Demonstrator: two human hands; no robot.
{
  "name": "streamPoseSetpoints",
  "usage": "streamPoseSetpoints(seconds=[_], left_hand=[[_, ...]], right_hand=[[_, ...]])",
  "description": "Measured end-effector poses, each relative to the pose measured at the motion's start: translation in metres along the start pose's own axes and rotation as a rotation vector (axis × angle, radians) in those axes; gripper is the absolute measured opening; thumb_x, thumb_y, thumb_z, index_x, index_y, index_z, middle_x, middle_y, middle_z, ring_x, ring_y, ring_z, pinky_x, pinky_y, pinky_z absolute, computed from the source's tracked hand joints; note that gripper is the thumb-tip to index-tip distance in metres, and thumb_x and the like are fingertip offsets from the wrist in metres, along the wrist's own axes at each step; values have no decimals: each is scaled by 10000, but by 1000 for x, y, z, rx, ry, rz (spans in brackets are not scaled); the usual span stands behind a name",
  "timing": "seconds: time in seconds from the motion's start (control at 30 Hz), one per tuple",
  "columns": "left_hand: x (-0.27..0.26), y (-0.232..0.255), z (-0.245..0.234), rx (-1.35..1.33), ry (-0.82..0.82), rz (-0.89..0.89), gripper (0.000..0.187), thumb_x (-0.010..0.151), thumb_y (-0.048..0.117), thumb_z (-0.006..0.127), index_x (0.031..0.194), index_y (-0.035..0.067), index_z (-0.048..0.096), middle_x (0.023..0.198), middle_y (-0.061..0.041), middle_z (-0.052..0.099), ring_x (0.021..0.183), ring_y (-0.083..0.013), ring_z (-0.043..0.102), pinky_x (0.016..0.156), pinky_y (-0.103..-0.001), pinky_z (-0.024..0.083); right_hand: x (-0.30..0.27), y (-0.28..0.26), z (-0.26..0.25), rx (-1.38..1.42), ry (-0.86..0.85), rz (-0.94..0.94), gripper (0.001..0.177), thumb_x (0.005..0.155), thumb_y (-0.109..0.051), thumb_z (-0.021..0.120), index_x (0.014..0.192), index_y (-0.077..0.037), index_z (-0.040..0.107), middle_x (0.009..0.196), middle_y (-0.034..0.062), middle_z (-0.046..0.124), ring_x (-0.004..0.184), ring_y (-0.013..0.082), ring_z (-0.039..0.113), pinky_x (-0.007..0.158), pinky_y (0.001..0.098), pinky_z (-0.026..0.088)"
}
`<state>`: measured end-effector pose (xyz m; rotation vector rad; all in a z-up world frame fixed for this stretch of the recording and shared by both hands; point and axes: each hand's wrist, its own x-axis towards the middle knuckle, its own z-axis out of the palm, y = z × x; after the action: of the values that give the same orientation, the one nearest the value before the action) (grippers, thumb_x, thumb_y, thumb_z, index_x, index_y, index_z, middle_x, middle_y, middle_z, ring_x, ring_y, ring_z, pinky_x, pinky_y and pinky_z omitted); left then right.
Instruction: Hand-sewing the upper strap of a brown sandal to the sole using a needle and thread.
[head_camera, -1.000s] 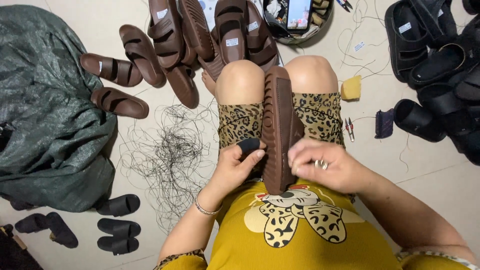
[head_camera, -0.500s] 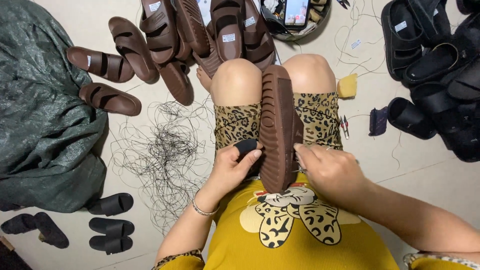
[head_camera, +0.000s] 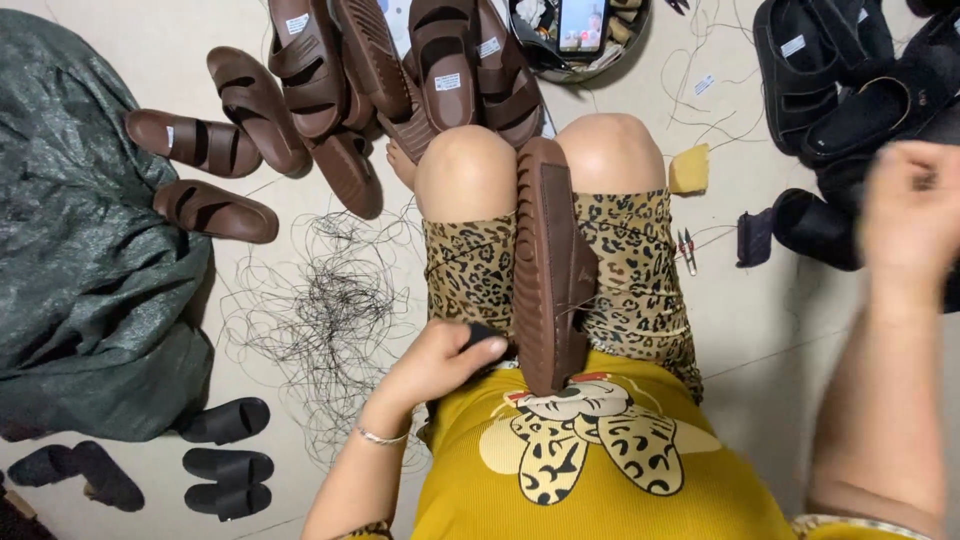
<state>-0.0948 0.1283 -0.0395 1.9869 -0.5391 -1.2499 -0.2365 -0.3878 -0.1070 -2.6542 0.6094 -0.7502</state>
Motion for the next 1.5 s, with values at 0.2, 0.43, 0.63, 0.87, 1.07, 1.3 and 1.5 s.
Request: streamPoseSetpoints(seconds=[0.2, 0.43, 0.63, 0.87, 1.07, 1.3, 1.5], left_hand=[[16, 7, -4, -1008, -386, 692, 253, 1129, 275, 520, 1092, 81, 679, 666, 70, 523, 547, -33, 451, 509, -151, 404], [63, 87, -39, -252, 497, 693, 223, 1084, 150, 522, 1190, -24, 612, 827, -87, 616, 612, -177, 568, 561, -302, 489], [95, 100, -75, -1, 1068, 542, 393, 1059, 329, 544, 1094, -51, 637, 880, -140, 657, 739, -234, 598, 671, -356, 489], [117, 20, -99, -1419, 540, 378, 284, 1074, 234, 510, 971, -5, 624, 480, 32, 225, 335, -108, 292, 241, -304, 348], [48, -27, -139, 383, 981, -105, 219, 1057, 189, 594, 1119, -8, 667, 1143, -159, 580, 958, -296, 628, 687, -361, 503], [34, 80, -57, -160, 362, 341, 568, 859, 347, 799, 1287, 77, 544, 1364, -61, 582, 844, -146, 650, 869, -330, 572], [33, 71, -38, 159, -17, 339, 1089, 878, 568, 721, 1629, 130, 66, 1740, -176, 90, 1608, -362, 271, 793, -412, 625]], right_hand=[[-7, -128, -38, 335, -220, 51, 125, 1266, 187, 555, 1378, 179, 608, 1319, 303, 567, 1248, 418, 542, 1138, 482, 432], [-19, -224, -43, 294, -1469, 52, 395, 941, -432, 577, 1315, -307, 598, 890, -52, 736, 790, 168, 725, 690, 341, 564], [16, -253, -46, 964, -1058, -221, 123, 934, -202, 650, 952, -101, 719, 1196, 143, 688, 1061, 309, 707, 860, 379, 583], [-6, -236, 29, 1827, -866, 429, 489, 1065, -198, 477, 636, -5, 608, 452, 76, 578, 308, 130, 474, 507, 365, 530], [34, -188, -25, 616, -630, 474, 601, 1023, 144, 532, 1541, 134, 227, 1444, 402, 379, 1056, 322, 552, 839, 395, 510], [14, -224, -34, 440, -1125, -444, 1012, 838, 51, 646, 1599, -403, 156, 644, 7, 467, 484, 189, 425, 393, 334, 331], [9, -233, -33, 332, -1082, -555, 553, 961, -260, 588, 1491, -294, 432, 936, 44, 680, 677, 262, 643, 494, 426, 491]])
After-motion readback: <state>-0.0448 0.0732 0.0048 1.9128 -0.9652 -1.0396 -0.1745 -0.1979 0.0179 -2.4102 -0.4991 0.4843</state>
